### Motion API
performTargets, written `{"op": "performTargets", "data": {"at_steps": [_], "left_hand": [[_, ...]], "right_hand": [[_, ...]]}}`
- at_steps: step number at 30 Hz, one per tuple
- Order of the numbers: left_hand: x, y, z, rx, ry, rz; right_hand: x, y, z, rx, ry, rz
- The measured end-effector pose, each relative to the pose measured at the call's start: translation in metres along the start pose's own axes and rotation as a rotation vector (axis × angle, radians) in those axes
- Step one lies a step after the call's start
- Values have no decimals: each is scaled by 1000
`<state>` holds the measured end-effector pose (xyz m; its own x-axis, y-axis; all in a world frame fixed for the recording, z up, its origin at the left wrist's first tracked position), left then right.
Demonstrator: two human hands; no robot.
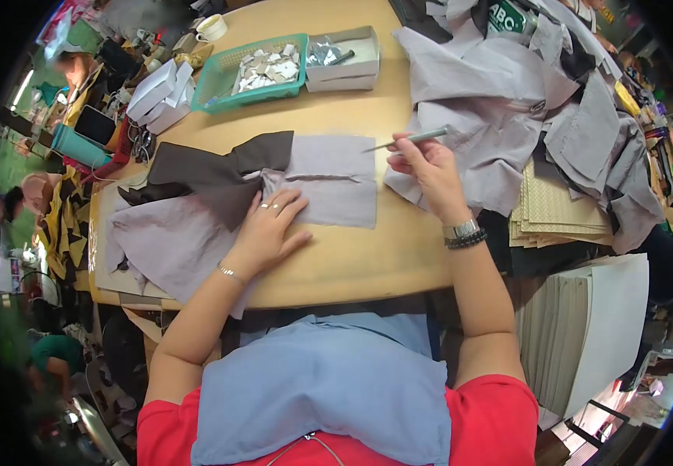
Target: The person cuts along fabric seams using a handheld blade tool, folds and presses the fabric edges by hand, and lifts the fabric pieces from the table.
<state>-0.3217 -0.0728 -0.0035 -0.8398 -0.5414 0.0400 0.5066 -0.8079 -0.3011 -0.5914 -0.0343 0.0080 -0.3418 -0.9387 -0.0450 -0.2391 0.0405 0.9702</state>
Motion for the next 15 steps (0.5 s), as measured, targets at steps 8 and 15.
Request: {"op": "performTargets", "data": {"at_steps": [8, 15], "left_hand": [[3, -21, 42, 76, -371, -35], [13, 27, 59, 173, -498, 112]], "right_hand": [[9, -24, -48, -11, 239, 0], [30, -29, -98, -195, 362, 130]]}}
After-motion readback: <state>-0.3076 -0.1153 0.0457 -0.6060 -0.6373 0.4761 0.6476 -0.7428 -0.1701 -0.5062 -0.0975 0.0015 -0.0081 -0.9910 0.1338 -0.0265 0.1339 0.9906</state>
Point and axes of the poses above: each hand's wrist, its own x-axis towards the middle knuckle, its own z-axis out of the back of the hand, y = z × x, the point moved 9 cm from there along x, towards the middle knuckle, and after that the axes turned 2 degrees about y, right-handed, at the moved point
